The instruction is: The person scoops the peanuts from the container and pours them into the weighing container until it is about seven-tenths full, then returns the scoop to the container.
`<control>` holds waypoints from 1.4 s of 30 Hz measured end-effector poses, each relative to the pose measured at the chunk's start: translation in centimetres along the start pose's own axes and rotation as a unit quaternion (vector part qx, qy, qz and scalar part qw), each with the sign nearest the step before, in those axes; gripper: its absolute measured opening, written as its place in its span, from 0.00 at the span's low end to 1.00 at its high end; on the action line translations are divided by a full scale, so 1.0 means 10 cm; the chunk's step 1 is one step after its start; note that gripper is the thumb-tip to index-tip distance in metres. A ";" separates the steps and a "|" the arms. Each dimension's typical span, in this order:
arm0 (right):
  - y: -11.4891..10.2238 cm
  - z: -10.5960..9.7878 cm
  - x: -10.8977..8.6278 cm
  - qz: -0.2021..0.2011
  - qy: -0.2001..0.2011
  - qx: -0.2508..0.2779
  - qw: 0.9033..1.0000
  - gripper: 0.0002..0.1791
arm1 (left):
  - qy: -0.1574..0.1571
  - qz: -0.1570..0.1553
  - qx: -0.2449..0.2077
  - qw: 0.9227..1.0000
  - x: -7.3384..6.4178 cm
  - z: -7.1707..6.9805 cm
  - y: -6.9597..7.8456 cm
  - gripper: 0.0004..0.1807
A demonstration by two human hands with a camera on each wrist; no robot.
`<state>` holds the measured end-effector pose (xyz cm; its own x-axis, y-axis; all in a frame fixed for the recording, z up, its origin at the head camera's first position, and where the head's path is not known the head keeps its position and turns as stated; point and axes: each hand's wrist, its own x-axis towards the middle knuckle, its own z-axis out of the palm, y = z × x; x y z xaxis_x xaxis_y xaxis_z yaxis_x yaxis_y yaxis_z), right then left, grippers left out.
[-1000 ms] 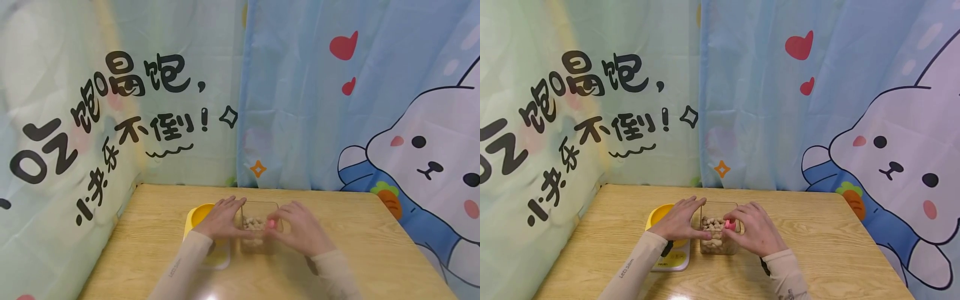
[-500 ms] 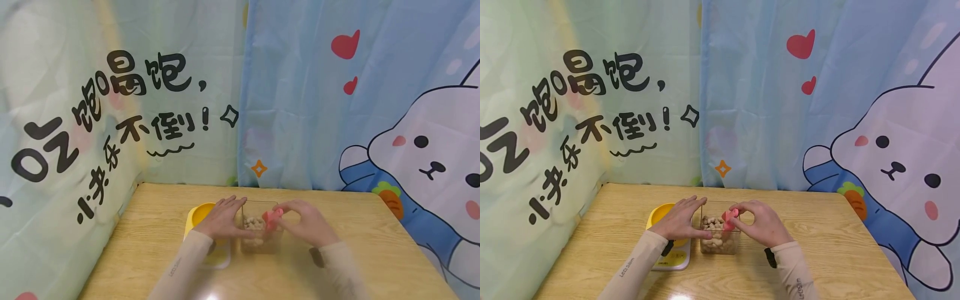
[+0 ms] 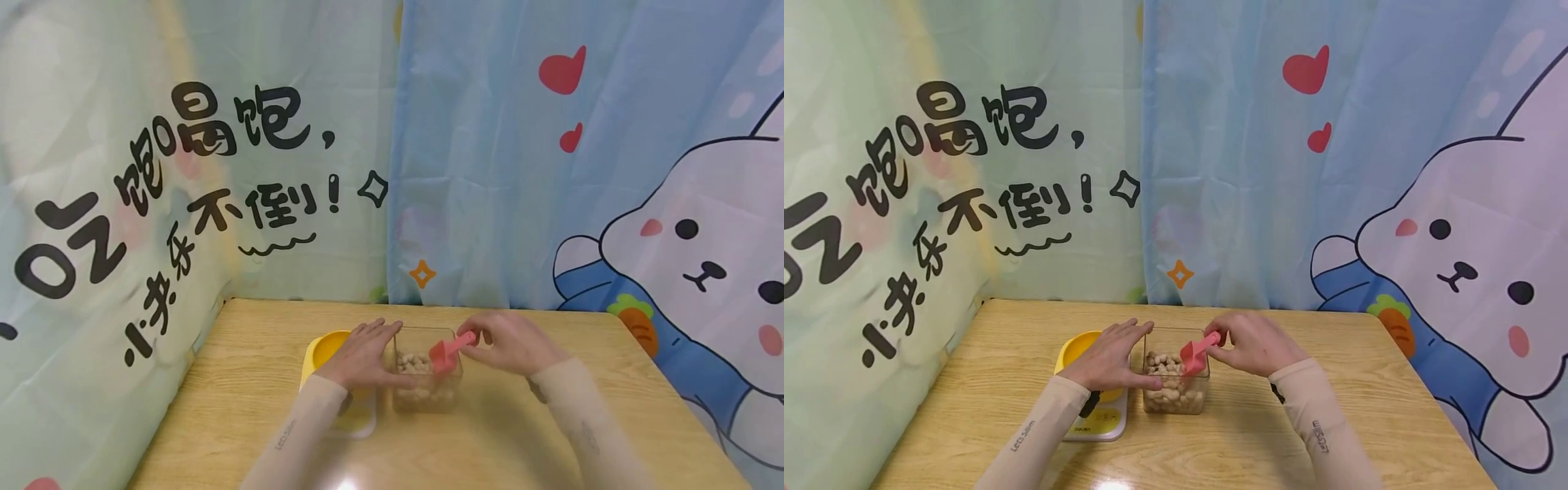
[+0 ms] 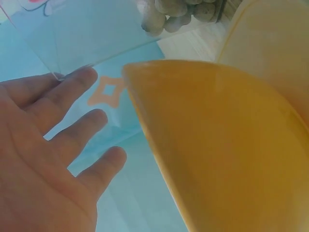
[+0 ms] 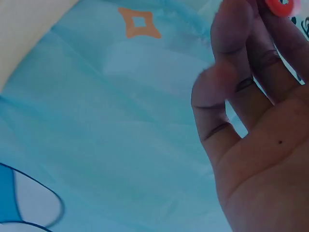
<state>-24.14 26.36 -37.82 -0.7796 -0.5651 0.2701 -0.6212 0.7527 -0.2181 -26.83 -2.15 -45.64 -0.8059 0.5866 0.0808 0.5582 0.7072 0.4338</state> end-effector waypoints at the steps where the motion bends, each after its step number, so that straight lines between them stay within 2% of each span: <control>1: -0.01 -0.02 0.02 -0.002 -0.010 -0.002 1.000 0.04 | -0.001 0.001 0.002 1.000 0.00 0.01 -0.01 0.61; 9: -0.13 -0.14 0.19 -0.021 -0.087 -0.013 0.996 0.02 | -0.002 0.004 0.010 1.000 0.02 0.06 -0.03 0.62; 12: -0.18 -0.17 0.27 -0.034 -0.114 -0.015 0.993 0.05 | -0.003 0.003 0.012 1.000 0.02 0.06 -0.03 0.61; 19: -0.27 -0.20 0.39 -0.052 -0.136 -0.040 0.989 0.15 | 0.001 0.004 0.008 1.000 0.01 0.03 -0.03 0.61; 25: -0.24 -0.14 0.44 -0.052 -0.170 -0.011 0.984 0.14 | 0.001 0.004 0.003 1.000 0.02 0.04 -0.04 0.61; 29: -0.14 -0.09 0.43 -0.055 -0.155 0.000 0.986 0.09 | 0.000 0.005 0.004 1.000 0.02 0.05 -0.04 0.61; 33: -0.01 -0.04 0.41 -0.068 -0.138 0.036 0.987 0.03 | -0.003 0.002 0.002 1.000 0.01 0.05 -0.04 0.62; 37: 0.10 0.02 0.39 -0.070 -0.132 0.080 0.985 0.04 | -0.004 0.001 -0.003 1.000 0.00 0.04 -0.04 0.62; 42: 0.22 0.07 0.35 -0.070 -0.109 0.108 0.986 0.05 | -0.001 0.000 -0.004 1.000 0.00 0.04 -0.05 0.62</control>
<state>-28.31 25.83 -38.03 -0.6694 -0.7350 0.1080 -0.7074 0.5862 -0.3949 -27.09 -2.37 -46.20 -0.8055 0.5874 0.0782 0.5566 0.7046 0.4402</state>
